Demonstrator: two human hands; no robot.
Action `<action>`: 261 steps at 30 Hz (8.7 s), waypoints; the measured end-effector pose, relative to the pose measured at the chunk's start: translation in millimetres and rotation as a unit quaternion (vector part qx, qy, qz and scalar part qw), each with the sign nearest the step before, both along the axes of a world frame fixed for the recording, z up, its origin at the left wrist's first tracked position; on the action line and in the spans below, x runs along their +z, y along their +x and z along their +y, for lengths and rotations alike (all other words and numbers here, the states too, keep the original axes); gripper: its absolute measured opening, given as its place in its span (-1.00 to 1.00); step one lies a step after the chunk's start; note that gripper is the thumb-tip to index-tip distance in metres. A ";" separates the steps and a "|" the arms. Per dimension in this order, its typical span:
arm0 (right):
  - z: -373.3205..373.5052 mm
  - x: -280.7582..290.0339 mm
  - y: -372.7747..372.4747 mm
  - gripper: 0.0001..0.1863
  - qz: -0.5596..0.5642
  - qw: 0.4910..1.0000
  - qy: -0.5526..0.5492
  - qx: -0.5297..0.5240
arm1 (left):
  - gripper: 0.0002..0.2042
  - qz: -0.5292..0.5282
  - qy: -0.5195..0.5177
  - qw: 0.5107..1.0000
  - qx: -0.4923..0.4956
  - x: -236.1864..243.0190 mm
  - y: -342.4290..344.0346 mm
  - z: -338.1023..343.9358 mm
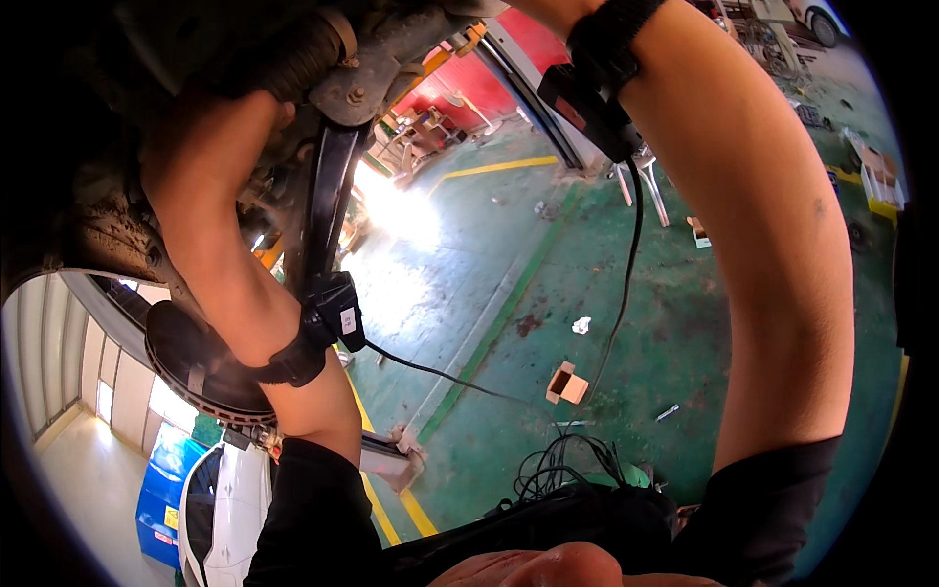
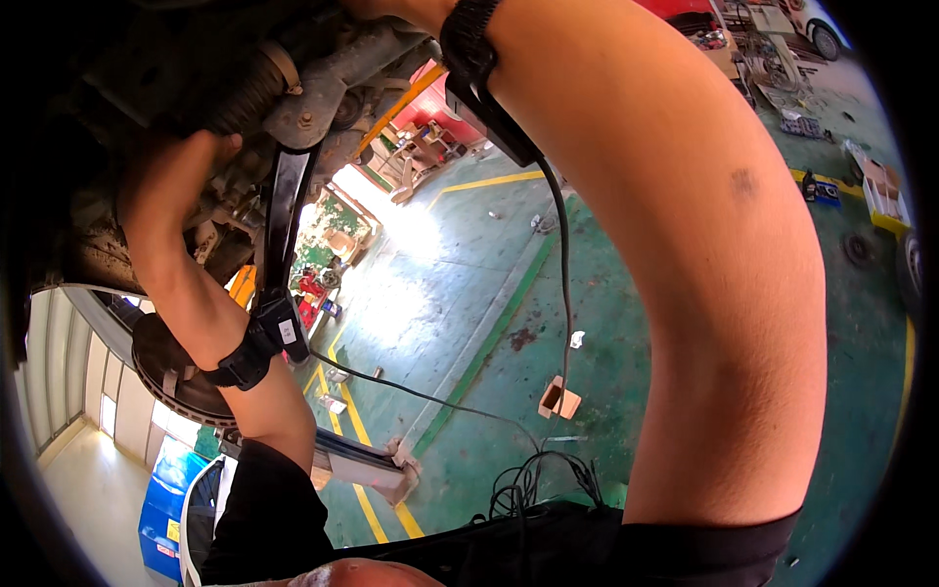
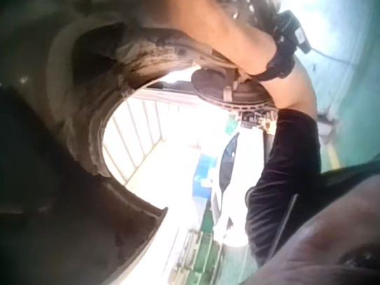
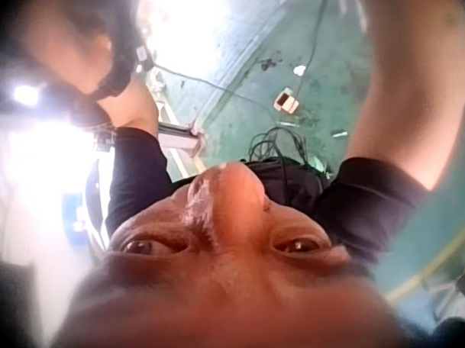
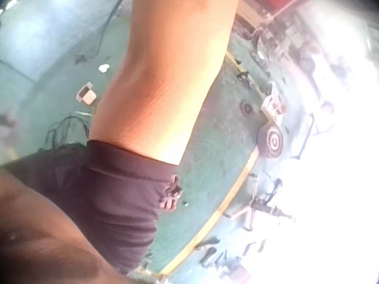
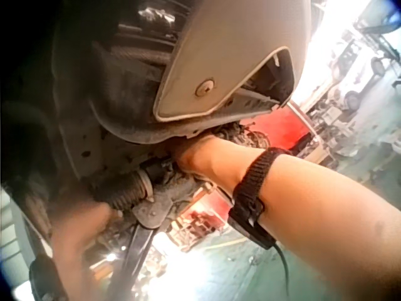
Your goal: The person holds a rubber boot, reaches under a vehicle on a lift to work on the steering rack components, and handles small hardware.
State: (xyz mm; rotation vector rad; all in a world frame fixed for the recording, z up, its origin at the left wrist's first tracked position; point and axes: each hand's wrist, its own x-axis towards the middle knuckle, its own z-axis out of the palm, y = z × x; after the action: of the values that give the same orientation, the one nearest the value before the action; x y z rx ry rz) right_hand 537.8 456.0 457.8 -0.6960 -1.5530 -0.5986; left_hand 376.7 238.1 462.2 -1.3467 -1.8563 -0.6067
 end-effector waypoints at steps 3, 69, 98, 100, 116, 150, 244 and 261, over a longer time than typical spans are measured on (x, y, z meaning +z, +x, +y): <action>2.4 -0.2 -5.6 -0.55 -0.023 0.999 0.049 -0.010 | -0.34 0.041 0.036 0.998 -0.008 -13.8 -1.4 0.6; -334.1 -541.4 -51.5 -0.76 0.476 0.674 -0.562 0.046 | -0.39 -0.056 -0.159 0.972 -0.165 51.1 9.2 120.8; -377.6 -570.9 -42.6 -0.84 0.712 0.386 -0.509 0.292 | -0.43 0.230 -0.216 0.931 -0.182 113.8 -79.1 153.2; -375.4 -586.1 -50.6 -0.86 0.761 0.305 -0.434 0.373 | -0.44 0.292 -0.204 0.922 -0.155 131.9 -111.2 158.4; -390.1 -405.4 -84.7 -0.75 0.577 0.378 -0.430 0.583 | -0.53 0.082 -0.386 0.672 -0.626 -301.3 -39.8 -131.2; -253.2 -71.8 -156.8 -0.76 -0.009 0.991 0.125 0.041 | -0.89 -0.379 -0.196 0.722 -0.544 -324.3 -276.7 -169.7; -535.9 -444.5 -70.1 -0.74 0.491 0.720 -0.406 -0.274 | -0.67 -0.070 0.383 0.737 -0.553 -53.2 -126.8 169.5; -546.6 -462.1 -70.5 -0.73 0.473 0.720 -0.398 -0.315 | -0.63 -0.109 0.378 0.728 -0.562 -49.7 -114.8 155.7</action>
State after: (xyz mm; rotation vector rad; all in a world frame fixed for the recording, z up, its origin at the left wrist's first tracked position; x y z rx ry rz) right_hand 467.3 -90.6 -4.3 -1.8845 -0.4750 0.0683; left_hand 261.9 393.8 412.5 -1.6871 -0.4970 -1.9360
